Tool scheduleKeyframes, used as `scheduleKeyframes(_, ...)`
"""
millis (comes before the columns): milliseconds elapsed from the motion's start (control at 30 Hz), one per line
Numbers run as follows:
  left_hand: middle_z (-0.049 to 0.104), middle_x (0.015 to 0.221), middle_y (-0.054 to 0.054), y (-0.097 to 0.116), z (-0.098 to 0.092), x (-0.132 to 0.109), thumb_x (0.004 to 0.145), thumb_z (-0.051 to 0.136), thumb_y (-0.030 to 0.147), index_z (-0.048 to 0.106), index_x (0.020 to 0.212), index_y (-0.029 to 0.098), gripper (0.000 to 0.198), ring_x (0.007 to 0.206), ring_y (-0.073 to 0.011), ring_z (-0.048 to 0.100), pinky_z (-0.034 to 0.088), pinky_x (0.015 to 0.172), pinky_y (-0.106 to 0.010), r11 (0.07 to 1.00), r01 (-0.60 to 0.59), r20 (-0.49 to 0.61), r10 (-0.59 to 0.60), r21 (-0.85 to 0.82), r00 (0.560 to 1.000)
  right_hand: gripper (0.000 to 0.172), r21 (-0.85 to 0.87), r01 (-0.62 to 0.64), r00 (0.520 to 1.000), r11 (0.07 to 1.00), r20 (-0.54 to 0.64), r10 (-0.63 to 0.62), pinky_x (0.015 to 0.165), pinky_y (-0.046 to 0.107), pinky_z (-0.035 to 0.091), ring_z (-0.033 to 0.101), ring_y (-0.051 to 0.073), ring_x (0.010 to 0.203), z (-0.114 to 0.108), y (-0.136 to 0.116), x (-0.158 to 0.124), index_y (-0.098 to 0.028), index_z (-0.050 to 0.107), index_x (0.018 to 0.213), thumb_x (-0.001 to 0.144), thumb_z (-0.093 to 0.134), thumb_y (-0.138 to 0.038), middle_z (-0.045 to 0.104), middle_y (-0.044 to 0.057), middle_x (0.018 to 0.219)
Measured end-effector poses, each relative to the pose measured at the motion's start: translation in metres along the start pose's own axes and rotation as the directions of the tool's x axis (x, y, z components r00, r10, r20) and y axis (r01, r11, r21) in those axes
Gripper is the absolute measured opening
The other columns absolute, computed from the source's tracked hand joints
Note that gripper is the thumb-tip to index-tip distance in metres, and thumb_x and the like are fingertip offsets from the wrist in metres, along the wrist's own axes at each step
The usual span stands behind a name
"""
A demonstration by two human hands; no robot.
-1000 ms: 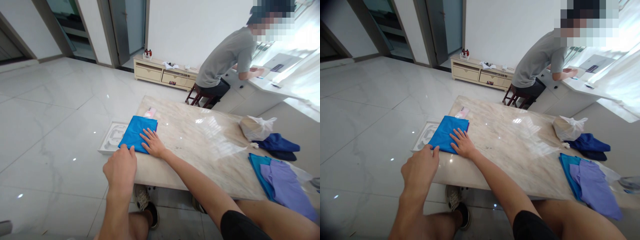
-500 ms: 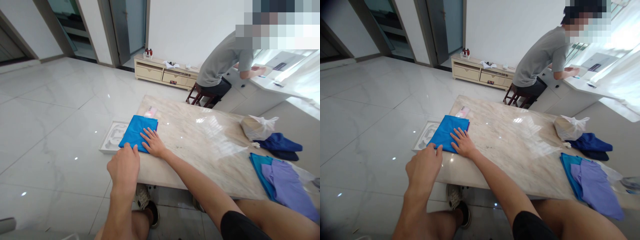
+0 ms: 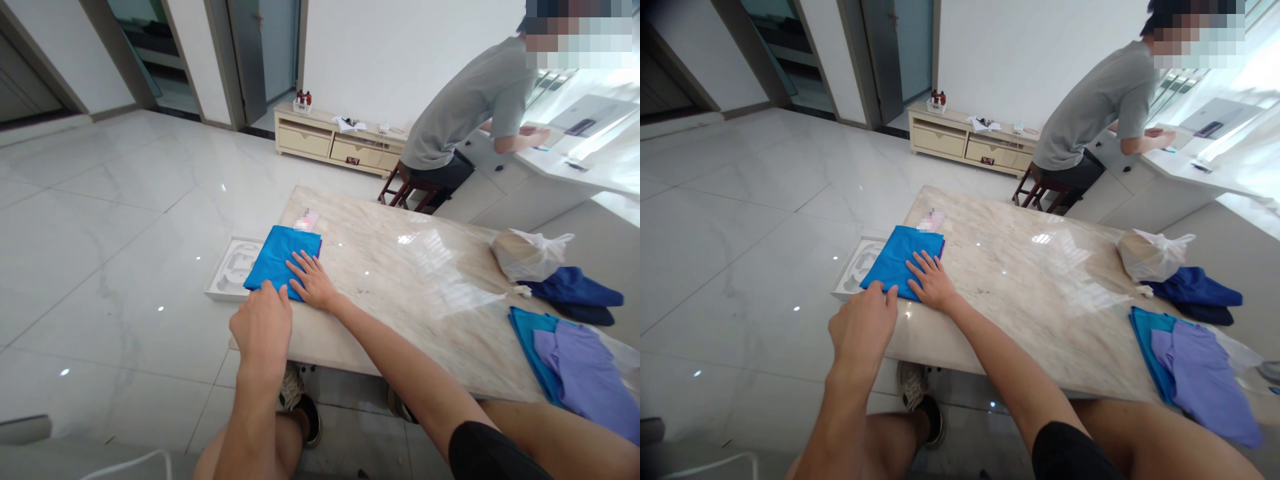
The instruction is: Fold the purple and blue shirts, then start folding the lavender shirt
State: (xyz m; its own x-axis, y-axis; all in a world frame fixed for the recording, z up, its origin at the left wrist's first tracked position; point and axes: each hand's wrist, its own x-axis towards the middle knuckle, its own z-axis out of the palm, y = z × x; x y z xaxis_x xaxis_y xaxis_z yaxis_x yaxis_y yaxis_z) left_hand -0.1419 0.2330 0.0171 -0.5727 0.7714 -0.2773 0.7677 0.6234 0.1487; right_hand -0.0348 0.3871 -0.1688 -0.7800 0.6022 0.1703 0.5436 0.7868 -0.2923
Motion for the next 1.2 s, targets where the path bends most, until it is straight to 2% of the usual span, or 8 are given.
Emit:
scheduleKeyframes(800,0.081,0.119,-0.023,0.000,-0.001,-0.001,0.117,0.037,0.039,0.073,0.131,0.015,0.045,0.113,-0.0350,0.080,0.058,0.088,-0.040,1.000,-0.008,0.024,0.008,0.006,1.000,0.064,0.010,-0.008,1.000,1.000,0.001,0.008,0.143,0.061,0.014,0.014,0.031,0.177,0.000,-0.001,0.000,-0.025,0.045,0.177,0.119,0.039,-0.053,0.027,0.007,0.188)
scheduleKeyframes(933,0.081,0.119,-0.023,-0.003,0.001,0.001,0.117,0.037,0.039,0.073,0.132,0.014,0.046,0.114,-0.0363,0.080,0.058,0.088,-0.041,1.000,0.001,0.027,-0.001,0.003,1.000,0.063,-0.002,0.019,0.999,1.000,0.038,-0.019,0.142,0.062,0.017,0.016,0.032,0.177,-0.008,0.005,-0.002,-0.025,0.048,0.175,0.119,0.041,-0.053,0.028,0.007,0.188)
scheduleKeyframes(1033,0.081,0.120,-0.022,-0.006,0.001,0.002,0.117,0.037,0.038,0.072,0.132,0.013,0.045,0.113,-0.0362,0.080,0.059,0.088,-0.042,1.000,-0.003,0.021,0.003,-0.013,1.000,0.064,-0.044,0.092,0.990,0.995,0.114,-0.086,0.141,0.064,0.020,0.023,0.034,0.175,-0.028,0.013,0.001,-0.023,0.052,0.172,0.115,0.051,-0.054,0.035,0.010,0.185)
scheduleKeyframes(1100,0.081,0.119,-0.021,-0.007,0.002,0.003,0.117,0.037,0.038,0.071,0.132,0.014,0.044,0.113,-0.0356,0.080,0.059,0.088,-0.041,1.000,-0.001,0.020,0.001,-0.019,1.000,0.061,-0.092,0.140,0.977,0.986,0.176,-0.122,0.140,0.065,0.020,0.037,0.037,0.170,-0.046,0.013,0.010,-0.021,0.063,0.164,0.113,0.055,-0.054,0.049,0.013,0.177)
scheduleKeyframes(1167,0.081,0.118,-0.020,-0.008,0.002,0.003,0.117,0.037,0.038,0.071,0.131,0.014,0.044,0.114,-0.0356,0.080,0.059,0.087,-0.041,1.000,0.003,0.025,-0.003,-0.018,1.000,0.055,-0.155,0.143,0.973,0.978,0.204,-0.110,0.140,0.065,0.020,0.049,0.038,0.162,-0.058,0.006,0.024,-0.017,0.074,0.150,0.115,0.052,-0.052,0.063,0.017,0.165)
scheduleKeyframes(1200,0.081,0.117,-0.020,-0.008,0.002,0.003,0.117,0.037,0.038,0.071,0.131,0.015,0.043,0.114,-0.0357,0.080,0.059,0.087,-0.040,1.000,0.006,0.029,-0.006,-0.016,1.000,0.054,-0.183,0.121,0.979,0.976,0.187,-0.086,0.140,0.064,0.019,0.051,0.038,0.160,-0.060,0.000,0.031,-0.015,0.076,0.147,0.116,0.049,-0.050,0.065,0.019,0.163)
